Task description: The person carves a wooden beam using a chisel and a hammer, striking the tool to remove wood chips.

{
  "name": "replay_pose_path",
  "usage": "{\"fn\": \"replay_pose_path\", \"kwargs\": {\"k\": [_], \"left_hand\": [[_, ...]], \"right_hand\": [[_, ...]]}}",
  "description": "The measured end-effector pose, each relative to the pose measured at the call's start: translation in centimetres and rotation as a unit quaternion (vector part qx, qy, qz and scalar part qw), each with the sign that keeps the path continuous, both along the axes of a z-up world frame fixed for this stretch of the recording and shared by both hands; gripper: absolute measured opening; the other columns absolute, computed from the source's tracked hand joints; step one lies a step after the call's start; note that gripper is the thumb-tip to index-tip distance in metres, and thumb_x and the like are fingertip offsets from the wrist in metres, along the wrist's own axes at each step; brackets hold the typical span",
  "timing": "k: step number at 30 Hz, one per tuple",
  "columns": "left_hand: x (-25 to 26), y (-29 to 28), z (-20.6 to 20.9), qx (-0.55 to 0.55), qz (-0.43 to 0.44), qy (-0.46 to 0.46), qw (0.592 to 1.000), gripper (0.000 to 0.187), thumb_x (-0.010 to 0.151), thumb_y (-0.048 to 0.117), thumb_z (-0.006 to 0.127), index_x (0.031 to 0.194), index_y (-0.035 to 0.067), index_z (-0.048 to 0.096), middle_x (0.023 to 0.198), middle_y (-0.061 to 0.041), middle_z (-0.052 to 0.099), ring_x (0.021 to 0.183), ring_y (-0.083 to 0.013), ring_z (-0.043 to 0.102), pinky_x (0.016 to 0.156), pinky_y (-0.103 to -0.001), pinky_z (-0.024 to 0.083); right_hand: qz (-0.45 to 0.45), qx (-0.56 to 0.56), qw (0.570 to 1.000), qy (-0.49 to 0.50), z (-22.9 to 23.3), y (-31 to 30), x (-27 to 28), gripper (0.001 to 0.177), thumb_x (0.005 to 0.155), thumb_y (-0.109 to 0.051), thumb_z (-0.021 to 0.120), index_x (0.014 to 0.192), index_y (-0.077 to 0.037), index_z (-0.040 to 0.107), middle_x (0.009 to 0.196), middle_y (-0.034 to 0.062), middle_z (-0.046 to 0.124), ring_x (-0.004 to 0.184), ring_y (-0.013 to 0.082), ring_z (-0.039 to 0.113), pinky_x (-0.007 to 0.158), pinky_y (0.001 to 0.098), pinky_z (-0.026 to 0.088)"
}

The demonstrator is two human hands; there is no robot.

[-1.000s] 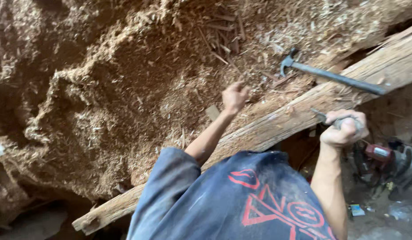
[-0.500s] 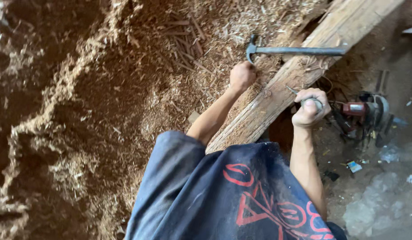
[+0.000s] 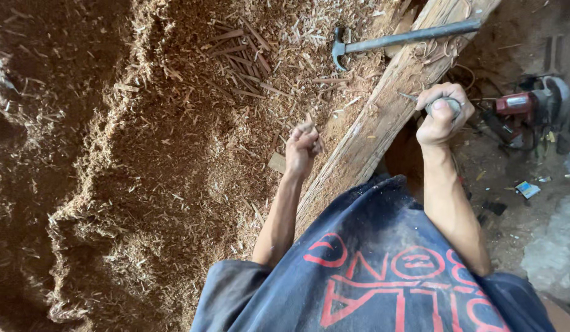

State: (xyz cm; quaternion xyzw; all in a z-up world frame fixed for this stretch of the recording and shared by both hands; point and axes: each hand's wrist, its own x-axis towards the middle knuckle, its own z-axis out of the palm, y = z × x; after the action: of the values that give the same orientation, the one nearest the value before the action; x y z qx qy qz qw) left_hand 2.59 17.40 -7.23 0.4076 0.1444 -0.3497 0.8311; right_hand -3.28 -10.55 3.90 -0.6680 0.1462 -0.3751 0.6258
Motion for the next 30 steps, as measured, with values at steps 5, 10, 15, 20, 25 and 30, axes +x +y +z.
{"fn": "replay_pose_path", "kwargs": {"k": [5, 10, 15, 20, 25, 30], "left_hand": [[-2.0, -1.2, 0.7, 0.12, -0.149, -0.093, 0.977, 0.054, 0.096, -0.007, 0.062, 0.146, -0.007, 0.043, 0.125, -0.022, 0.059, 0.092, -0.026, 0.067, 0.077, -0.038, 0.062], [-1.2, -6.9, 5.0, 0.082, -0.196, -0.132, 0.968, 0.08, 0.084, -0.005, 0.07, 0.153, 0.009, 0.033, 0.133, -0.019, 0.062, 0.098, -0.0274, 0.073, 0.076, -0.037, 0.065], [-1.4, -9.9, 4.6, 0.02, -0.135, -0.045, 0.99, 0.068, 0.098, 0.006, 0.061, 0.157, 0.013, 0.028, 0.126, -0.023, 0.067, 0.082, -0.0229, 0.072, 0.066, -0.034, 0.061], [-2.1, -9.7, 1.8, 0.051, -0.167, -0.048, 0.983, 0.036, 0.105, 0.012, 0.065, 0.136, -0.004, 0.058, 0.111, -0.019, 0.074, 0.075, -0.0197, 0.07, 0.062, -0.037, 0.061], [-3.6, -9.6, 3.7, 0.396, -0.236, -0.284, 0.841, 0.029, 0.095, 0.019, 0.075, 0.123, 0.01, 0.074, 0.091, -0.008, 0.08, 0.07, -0.0158, 0.072, 0.058, -0.033, 0.055], [-6.0, -12.4, 5.2, 0.385, -0.112, -0.369, 0.839, 0.035, 0.091, 0.018, 0.076, 0.122, 0.009, 0.065, 0.097, -0.007, 0.076, 0.083, -0.019, 0.078, 0.07, -0.031, 0.063]], "right_hand": [[-0.005, -0.017, 1.0, 0.017, -0.6, -0.4, -0.5, 0.038, 0.094, -0.035, 0.055, 0.087, 0.002, 0.056, 0.076, 0.0148, 0.063, 0.065, 0.0189, 0.056, 0.068, 0.0307, 0.048], [-0.02, 0.005, 1.0, 0.017, -1.2, -0.3, -0.5, 0.038, 0.092, -0.037, 0.057, 0.086, 0.001, 0.057, 0.076, 0.0124, 0.062, 0.067, 0.0188, 0.058, 0.068, 0.0308, 0.049], [-0.016, 0.006, 1.0, 0.023, -0.5, -0.2, -0.3, 0.037, 0.092, -0.036, 0.058, 0.085, 0.0, 0.057, 0.077, 0.012, 0.062, 0.067, 0.0186, 0.058, 0.067, 0.031, 0.048], [0.006, 0.013, 1.0, 0.014, 0.8, -0.3, 0.0, 0.035, 0.094, -0.034, 0.059, 0.087, 0.001, 0.056, 0.079, 0.0124, 0.061, 0.068, 0.0194, 0.058, 0.068, 0.0317, 0.049], [-0.019, 0.057, 0.998, -0.028, 0.1, -0.8, 0.2, 0.033, 0.095, -0.032, 0.058, 0.089, 0.001, 0.055, 0.078, 0.0148, 0.062, 0.065, 0.0208, 0.058, 0.066, 0.0336, 0.051], [-0.068, 0.218, 0.972, -0.055, -4.0, -2.9, -4.6, 0.033, 0.098, -0.035, 0.051, 0.093, -0.002, 0.049, 0.073, 0.0139, 0.05, 0.054, 0.0219, 0.048, 0.05, 0.0348, 0.04]]}}
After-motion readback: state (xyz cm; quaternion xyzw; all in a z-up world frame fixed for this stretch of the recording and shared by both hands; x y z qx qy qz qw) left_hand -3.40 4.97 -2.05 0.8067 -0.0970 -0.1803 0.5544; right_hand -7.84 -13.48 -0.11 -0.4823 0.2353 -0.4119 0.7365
